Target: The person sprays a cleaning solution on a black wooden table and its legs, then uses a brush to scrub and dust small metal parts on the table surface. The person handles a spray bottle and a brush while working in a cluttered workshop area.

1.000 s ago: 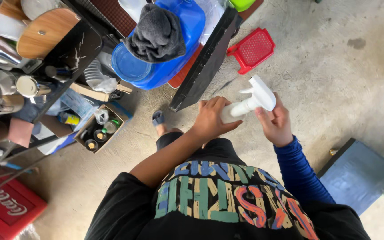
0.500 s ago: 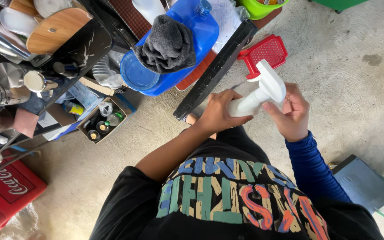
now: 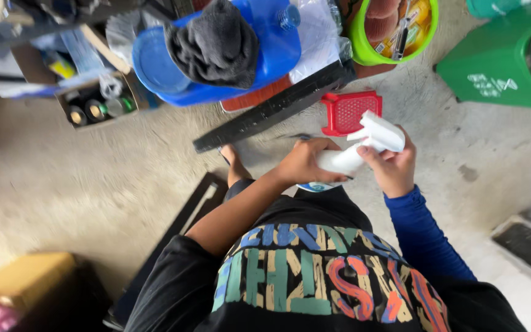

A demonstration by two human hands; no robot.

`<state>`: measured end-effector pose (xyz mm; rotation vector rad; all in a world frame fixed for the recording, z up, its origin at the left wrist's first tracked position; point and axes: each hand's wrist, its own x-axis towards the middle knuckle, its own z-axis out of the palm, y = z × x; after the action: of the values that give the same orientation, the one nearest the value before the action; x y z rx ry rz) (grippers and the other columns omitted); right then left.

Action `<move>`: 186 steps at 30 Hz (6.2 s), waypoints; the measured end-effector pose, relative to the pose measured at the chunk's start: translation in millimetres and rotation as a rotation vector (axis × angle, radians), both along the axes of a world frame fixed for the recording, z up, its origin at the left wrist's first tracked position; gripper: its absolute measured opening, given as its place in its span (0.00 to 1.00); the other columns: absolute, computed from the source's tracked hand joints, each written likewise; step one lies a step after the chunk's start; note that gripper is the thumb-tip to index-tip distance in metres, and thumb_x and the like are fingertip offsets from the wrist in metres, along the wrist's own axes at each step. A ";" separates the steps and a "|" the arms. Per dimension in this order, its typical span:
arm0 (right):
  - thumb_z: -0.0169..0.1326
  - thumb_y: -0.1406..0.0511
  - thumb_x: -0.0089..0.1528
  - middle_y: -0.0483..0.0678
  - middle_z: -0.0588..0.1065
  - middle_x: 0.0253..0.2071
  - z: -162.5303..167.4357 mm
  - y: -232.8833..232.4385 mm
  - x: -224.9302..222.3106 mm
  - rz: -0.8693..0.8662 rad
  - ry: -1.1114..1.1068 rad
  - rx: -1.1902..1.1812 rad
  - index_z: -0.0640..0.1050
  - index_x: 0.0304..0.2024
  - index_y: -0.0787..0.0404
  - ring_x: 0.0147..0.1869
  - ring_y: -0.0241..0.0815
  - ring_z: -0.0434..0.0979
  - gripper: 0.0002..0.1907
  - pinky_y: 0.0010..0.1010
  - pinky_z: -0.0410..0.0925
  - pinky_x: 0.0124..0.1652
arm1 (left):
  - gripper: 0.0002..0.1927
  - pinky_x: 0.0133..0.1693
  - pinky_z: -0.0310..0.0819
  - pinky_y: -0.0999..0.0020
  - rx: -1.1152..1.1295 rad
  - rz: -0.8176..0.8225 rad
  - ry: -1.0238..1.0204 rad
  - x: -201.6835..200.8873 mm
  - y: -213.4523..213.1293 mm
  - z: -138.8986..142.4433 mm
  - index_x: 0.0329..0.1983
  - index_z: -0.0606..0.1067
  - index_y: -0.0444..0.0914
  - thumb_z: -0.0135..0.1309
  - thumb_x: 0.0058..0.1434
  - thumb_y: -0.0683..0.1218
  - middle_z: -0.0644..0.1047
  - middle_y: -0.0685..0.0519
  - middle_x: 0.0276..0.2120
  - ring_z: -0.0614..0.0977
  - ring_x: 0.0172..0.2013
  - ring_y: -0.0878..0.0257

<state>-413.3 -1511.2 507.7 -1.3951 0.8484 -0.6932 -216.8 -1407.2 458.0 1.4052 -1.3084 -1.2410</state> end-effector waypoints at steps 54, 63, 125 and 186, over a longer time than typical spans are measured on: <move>0.55 0.49 0.74 0.54 0.76 0.51 112.4 -166.9 -17.7 0.851 -0.291 -0.151 0.74 0.55 0.65 0.59 0.47 0.77 0.26 0.36 0.69 0.60 | 0.25 0.24 0.69 0.71 0.125 1.097 0.888 -162.4 -23.4 -5.6 0.53 0.74 0.40 0.55 0.62 0.62 0.80 0.55 0.34 0.80 0.28 0.70; 0.49 0.49 0.75 0.52 0.77 0.47 74.4 -203.7 12.5 0.741 -0.190 -0.085 0.74 0.51 0.67 0.53 0.43 0.80 0.26 0.34 0.71 0.55 | 0.26 0.46 0.75 0.72 -0.334 1.592 0.274 -204.8 -55.7 -23.6 0.59 0.64 0.37 0.62 0.64 0.50 0.74 0.52 0.44 0.77 0.44 0.67; 0.52 0.58 0.69 0.47 0.77 0.27 -136.6 -217.4 93.7 0.875 0.370 -0.088 0.79 0.46 0.66 0.29 0.36 0.79 0.16 0.29 0.72 0.32 | 0.39 0.46 0.82 0.64 -0.174 1.766 -0.087 -251.5 -70.3 -107.6 0.55 0.59 0.39 0.75 0.52 0.51 0.77 0.49 0.45 0.84 0.44 0.60; 0.44 0.41 0.69 0.56 0.75 0.57 21.6 -151.0 38.0 0.996 -0.109 0.060 0.69 0.64 0.69 0.63 0.46 0.76 0.39 0.36 0.66 0.62 | 0.28 0.46 0.81 0.63 -0.445 1.618 0.865 -239.3 -58.3 -22.2 0.54 0.64 0.39 0.67 0.58 0.50 0.77 0.51 0.44 0.81 0.45 0.62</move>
<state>-375.3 -1662.2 529.3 -1.4884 0.0211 0.0331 -456.2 -1465.4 435.9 0.8875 0.2959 -0.2286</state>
